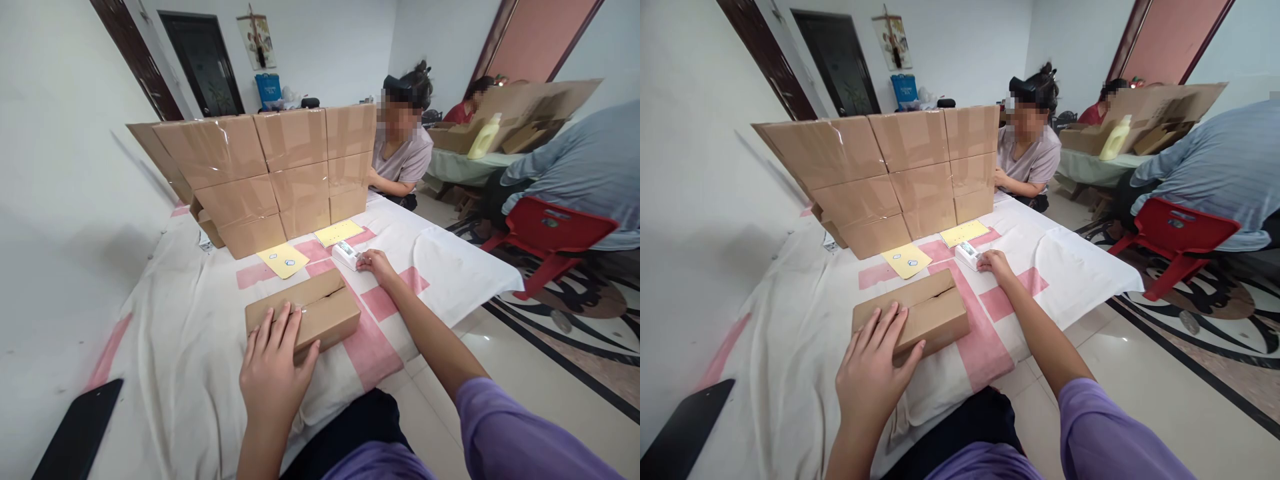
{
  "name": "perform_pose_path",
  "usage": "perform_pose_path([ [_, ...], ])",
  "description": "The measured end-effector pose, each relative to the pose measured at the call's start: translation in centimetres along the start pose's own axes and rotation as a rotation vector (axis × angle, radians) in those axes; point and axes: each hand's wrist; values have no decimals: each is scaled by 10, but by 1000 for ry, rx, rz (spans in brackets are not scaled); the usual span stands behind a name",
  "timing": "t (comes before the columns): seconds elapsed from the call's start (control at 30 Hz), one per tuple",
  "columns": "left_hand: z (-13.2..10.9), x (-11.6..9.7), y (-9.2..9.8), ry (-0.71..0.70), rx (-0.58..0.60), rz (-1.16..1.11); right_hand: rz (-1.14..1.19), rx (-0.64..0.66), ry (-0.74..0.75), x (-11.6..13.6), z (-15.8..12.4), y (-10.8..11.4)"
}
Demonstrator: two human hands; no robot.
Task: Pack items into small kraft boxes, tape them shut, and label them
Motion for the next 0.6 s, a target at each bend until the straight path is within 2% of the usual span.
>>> perform_pose_path([
  [0.2, 0, -2, 1, -4, -25, 16, 20, -1, -60, 3, -1, 0],
  [0.6, 1, -4, 3, 30, 2, -13, 56, 20, -71, -1, 2, 7],
])
Point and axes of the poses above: each hand's wrist, its own z-axis towards the middle knuckle, its own y-axis out of the back of the hand, x = y × z, and after that the axes turned 3 degrees about y, right-handed
